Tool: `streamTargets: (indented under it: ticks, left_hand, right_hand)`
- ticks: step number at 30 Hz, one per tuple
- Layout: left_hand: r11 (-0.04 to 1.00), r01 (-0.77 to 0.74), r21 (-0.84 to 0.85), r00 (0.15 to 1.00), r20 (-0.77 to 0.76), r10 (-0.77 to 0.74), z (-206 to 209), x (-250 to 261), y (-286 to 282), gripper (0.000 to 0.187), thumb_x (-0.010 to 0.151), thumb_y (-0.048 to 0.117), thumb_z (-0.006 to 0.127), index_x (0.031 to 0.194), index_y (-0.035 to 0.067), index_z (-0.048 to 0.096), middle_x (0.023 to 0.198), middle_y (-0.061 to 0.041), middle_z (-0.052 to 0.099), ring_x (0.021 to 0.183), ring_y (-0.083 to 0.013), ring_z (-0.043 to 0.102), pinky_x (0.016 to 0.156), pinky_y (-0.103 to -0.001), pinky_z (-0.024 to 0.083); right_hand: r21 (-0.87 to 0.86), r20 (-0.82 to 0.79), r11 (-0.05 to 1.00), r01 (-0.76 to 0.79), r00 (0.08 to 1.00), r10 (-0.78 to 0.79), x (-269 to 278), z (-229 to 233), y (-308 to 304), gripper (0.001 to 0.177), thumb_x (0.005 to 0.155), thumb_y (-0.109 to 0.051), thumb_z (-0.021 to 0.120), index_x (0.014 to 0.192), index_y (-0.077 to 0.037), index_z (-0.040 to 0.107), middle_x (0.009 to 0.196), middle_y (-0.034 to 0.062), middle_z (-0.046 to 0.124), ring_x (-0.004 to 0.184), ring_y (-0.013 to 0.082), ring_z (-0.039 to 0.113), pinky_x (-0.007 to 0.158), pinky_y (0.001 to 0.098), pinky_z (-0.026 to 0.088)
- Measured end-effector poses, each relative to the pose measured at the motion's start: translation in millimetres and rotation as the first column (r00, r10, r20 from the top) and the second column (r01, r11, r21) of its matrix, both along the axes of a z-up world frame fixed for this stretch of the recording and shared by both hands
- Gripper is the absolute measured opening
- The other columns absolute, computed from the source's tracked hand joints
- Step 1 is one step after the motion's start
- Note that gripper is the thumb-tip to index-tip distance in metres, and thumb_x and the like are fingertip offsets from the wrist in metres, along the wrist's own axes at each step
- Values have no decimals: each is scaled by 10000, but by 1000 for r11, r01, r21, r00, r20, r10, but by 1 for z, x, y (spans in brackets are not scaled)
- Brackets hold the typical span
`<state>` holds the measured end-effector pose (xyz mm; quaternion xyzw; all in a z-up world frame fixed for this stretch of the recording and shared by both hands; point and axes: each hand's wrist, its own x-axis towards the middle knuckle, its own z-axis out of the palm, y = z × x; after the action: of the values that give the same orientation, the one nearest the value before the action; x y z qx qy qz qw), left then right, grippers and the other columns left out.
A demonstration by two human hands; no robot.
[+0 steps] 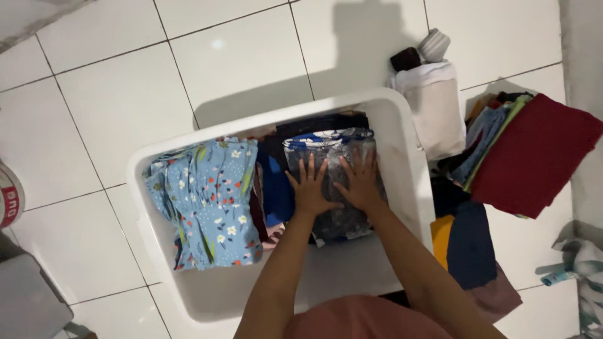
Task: The person folds various garments by hand and places them into a white plastic storage bin. They handle shirts, pants, and patterned fabrics, stacking them neatly inside the container.
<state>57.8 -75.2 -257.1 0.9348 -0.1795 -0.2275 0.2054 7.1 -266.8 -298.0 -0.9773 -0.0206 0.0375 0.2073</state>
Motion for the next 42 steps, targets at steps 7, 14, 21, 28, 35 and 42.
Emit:
streamTargets:
  ticks: [7,14,21,28,35,42]
  left_hand:
    - [1000,-15,27,999,-38,16,-34,-5,-5,1443,378,732,899,1604,316,262,1697,-127,118,1551,-442,85,1090,-843,13]
    - [999,-35,-2,999,15,35,-54,-12,-7,1448,388,752,884,1612,314,245,1718,-114,92,1566,-421,69,1117,-836,11]
    - [961,94,261,987,-148,-56,-47,-13,-16,1560,388,765,876,1648,294,86,1690,-127,-159,1529,-417,-163,1061,-831,-42]
    - [995,54,82,998,15,-55,65,-38,-11,918,799,474,795,1557,182,369,1702,-157,101,1574,-386,37,1144,-768,121]
    - [745,199,-637,895,428,128,180,-235,-32,305,910,70,691,1215,76,667,1318,-172,660,1246,-359,600,1065,-411,468]
    - [605,-62,-794,953,-228,-201,67,-369,-151,237,885,55,651,1119,46,681,1021,-72,733,941,-194,722,870,-314,568]
  right_hand:
    - [11,-2,1000,-24,1000,24,-6,-43,-7,877,850,-555,705,1577,-170,401,1680,265,122,1484,642,24,1143,792,96]
    - [-16,7,1000,-12,1000,12,-15,-63,-9,879,872,-575,714,1598,-196,394,1702,253,129,1492,613,38,1176,770,111]
    - [-211,-383,976,-53,923,-33,27,15,16,1119,664,-549,804,1612,-225,303,1687,243,70,1481,589,53,1109,722,115]
    - [440,294,868,-232,950,104,-101,212,-22,379,1011,-283,622,1312,-56,657,1282,152,728,1136,306,698,972,417,550]
    - [586,191,717,377,796,-574,-363,162,-161,160,1022,-120,708,1148,-23,724,990,57,717,842,109,607,766,231,508]
    - [415,39,632,655,681,-731,-463,20,-281,303,887,-174,764,1179,-98,741,1109,116,715,978,236,677,884,343,537]
